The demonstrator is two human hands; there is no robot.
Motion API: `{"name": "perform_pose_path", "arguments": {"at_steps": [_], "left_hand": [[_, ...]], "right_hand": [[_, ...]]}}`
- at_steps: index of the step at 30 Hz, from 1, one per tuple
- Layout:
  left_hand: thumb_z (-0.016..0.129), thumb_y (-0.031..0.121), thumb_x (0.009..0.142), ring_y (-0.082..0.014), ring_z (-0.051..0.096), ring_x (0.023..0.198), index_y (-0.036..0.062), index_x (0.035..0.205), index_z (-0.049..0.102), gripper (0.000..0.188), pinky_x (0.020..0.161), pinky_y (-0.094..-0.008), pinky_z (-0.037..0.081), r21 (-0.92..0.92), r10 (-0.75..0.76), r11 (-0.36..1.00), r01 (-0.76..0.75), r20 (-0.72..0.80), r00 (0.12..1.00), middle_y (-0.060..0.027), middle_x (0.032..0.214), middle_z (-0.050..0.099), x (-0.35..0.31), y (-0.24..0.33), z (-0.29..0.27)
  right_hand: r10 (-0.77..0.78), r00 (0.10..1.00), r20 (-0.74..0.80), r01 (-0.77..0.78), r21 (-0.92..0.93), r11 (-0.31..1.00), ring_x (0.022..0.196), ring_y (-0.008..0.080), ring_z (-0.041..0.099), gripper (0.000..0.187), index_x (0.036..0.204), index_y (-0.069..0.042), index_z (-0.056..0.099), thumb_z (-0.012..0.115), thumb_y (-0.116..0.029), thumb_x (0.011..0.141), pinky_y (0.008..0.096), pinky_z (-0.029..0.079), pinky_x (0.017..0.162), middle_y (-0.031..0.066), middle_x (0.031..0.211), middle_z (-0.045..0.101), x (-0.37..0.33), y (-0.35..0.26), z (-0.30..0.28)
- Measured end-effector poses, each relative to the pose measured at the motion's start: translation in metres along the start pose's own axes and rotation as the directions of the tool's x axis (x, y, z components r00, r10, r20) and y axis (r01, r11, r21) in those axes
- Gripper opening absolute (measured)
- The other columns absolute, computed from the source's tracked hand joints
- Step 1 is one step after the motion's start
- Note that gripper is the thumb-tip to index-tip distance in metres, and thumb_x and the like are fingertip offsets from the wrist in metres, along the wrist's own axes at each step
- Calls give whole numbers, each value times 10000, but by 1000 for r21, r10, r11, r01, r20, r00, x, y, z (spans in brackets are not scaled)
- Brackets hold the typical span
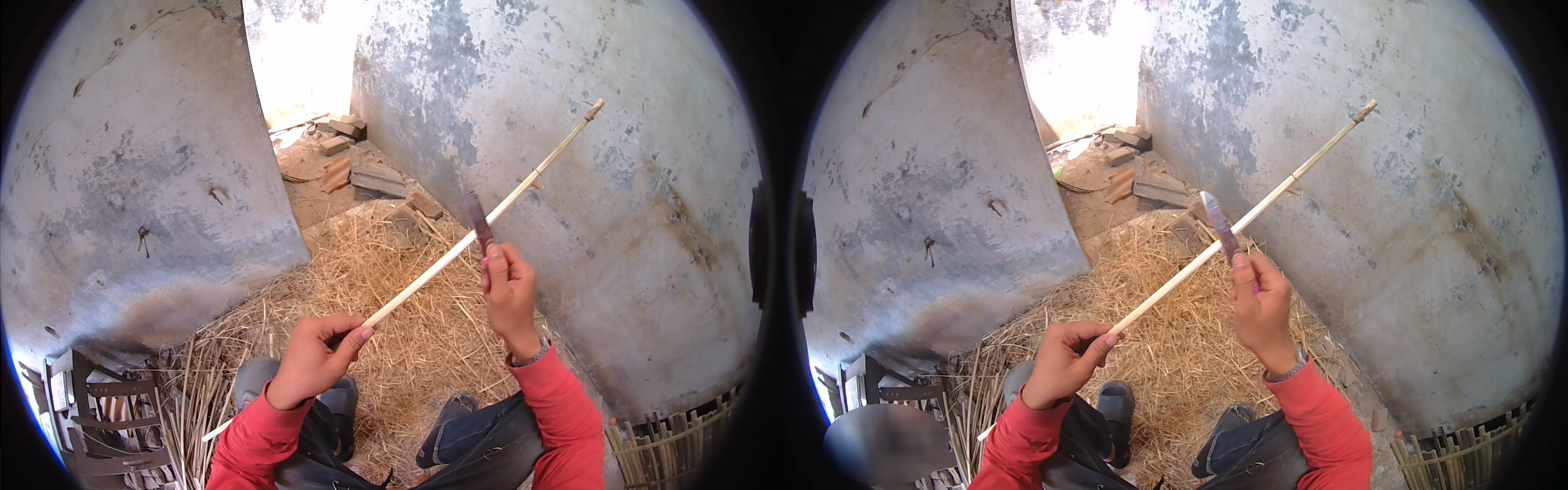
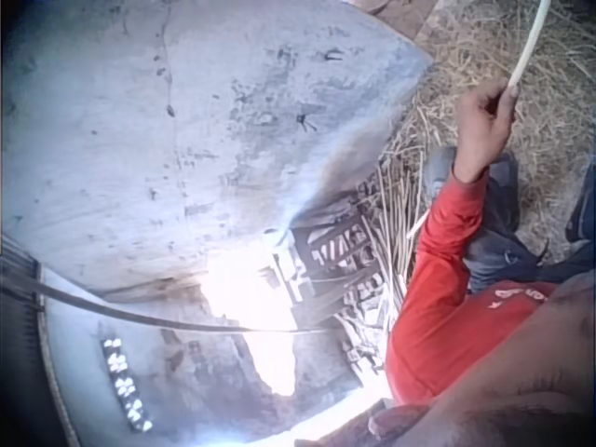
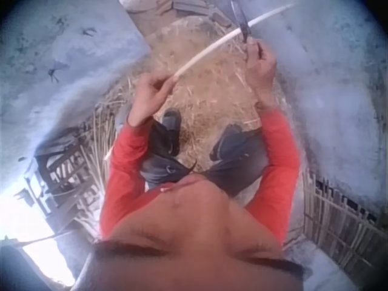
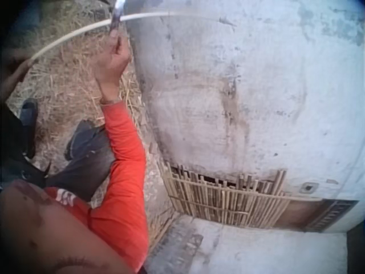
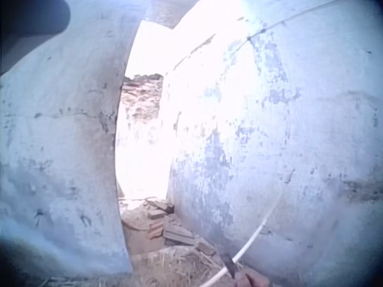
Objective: The person strips bark or shavings from a long thin piece of wood using a small knife, working their way down the length of the wood.
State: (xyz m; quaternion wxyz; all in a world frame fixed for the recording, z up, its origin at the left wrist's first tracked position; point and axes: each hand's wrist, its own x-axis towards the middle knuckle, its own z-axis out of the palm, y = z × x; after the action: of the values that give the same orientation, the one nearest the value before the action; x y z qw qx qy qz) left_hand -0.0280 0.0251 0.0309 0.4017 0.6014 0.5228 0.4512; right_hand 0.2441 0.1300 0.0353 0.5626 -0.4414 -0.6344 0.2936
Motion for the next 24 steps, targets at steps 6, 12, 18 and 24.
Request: {"name": "perform_pose_path", "arguments": {"at_steps": [6, 12, 18, 24], "left_hand": [[724, 178, 980, -46, 464, 556, -4, 1047, 772, 201, 505, -256, 370, 116, 18, 993, -22, 30, 999, 13, 607, 574, -2, 7, 2], [729, 176, 973, -49, 447, 553, -7, 1040, 774, 200, 500, -265, 367, 143, 57, 988, -58, 13, 998, 1, 594, 555, -4, 13, 13], [731, 174, 971, -47, 440, 554, -15, 1032, 772, 203, 496, -267, 353, 147, 43, 988, -39, -24, 999, 7, 589, 548, 1, 3, 19], [728, 170, 976, -38, 444, 571, -12, 1018, 775, 193, 508, -257, 359, 68, 5, 998, -5, 0, 1000, 29, 597, 543, -1, -1, 17]], "right_hand": [[-92, 984, -149, 47, -283, 958, 532, 93, 420, 389, 821, -15, 613, 568, -309, 1071, 312, 345, 496, 23, 571, 491, 20, 4, -29], [-170, 985, -18, 154, -331, 931, 489, 138, 410, 389, 786, -9, 589, 573, -280, 1065, 369, 336, 466, 95, 532, 417, 4, -6, -11], [-159, 964, 213, 208, -232, 950, 416, 282, 499, 330, 802, -13, 596, 576, -226, 1053, 405, 361, 436, 153, 529, 482, -28, -14, 26], [-180, 929, 324, 252, -194, 948, 454, 320, 584, 298, 828, -17, 615, 589, -224, 1041, 416, 415, 439, 159, 542, 531, -42, -15, 36]]}}
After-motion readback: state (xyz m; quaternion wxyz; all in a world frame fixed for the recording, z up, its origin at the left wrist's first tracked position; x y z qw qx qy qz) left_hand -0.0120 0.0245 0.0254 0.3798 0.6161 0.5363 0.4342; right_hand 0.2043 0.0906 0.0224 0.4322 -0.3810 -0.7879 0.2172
